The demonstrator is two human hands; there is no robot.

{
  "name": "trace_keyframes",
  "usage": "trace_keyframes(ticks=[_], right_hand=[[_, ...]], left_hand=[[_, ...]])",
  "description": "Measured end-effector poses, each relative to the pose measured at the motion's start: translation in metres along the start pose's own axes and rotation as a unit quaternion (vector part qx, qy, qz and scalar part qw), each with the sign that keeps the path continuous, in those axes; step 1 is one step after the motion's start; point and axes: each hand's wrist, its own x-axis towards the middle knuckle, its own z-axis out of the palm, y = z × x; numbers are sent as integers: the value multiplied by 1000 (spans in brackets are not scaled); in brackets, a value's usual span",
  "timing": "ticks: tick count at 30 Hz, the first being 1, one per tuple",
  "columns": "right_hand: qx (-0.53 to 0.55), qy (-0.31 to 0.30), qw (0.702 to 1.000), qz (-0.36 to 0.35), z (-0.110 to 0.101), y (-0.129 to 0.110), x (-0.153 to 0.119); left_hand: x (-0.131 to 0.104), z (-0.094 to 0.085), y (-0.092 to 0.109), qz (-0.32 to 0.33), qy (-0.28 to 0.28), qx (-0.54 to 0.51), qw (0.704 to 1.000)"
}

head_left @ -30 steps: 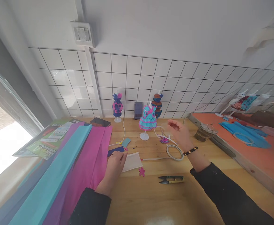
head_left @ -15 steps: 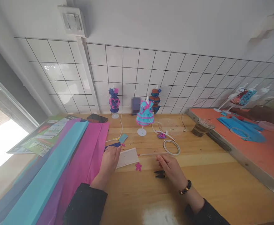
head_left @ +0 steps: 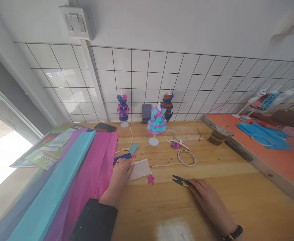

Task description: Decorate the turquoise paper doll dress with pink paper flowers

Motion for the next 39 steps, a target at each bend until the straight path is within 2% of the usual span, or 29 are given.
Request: trace_keyframes(ticks=[5,7,10,13,15,20,24,27,32,35,39], right_hand=[[-5,65,998,-15,6,-8,7],[19,73,997,-33,10,-21,12],[51,66,995,-52,16,-45,23],[88,40,993,-74,20,-70,41],[114,22,990,-84,21,-85,55],[156,11,983,-100,33,-115,85],[190,23,975,-116,54,-114,87],[186,11,978,-96,63,-105,83],[184,24,981,-52,59,-101,81],[195,27,979,-55,58,-103,80],[207,22,976,-58,61,-102,79]], left_hand=[[-2,-1,3,-3,-45,-4,999],[-2,-1,4,-4,-34,-1,999],[-1,-8,4,-25,13,27,999],[-1,-20,2,-97,78,95,988],[-1,-28,-1,-158,100,152,970],[-5,-34,-16,-251,80,221,939],[-5,-31,-29,-280,54,219,933],[-4,-33,-33,-282,47,195,938],[-3,-43,-37,-281,42,157,946],[-3,-49,-36,-285,51,155,945],[-3,-57,-30,-258,53,124,957]])
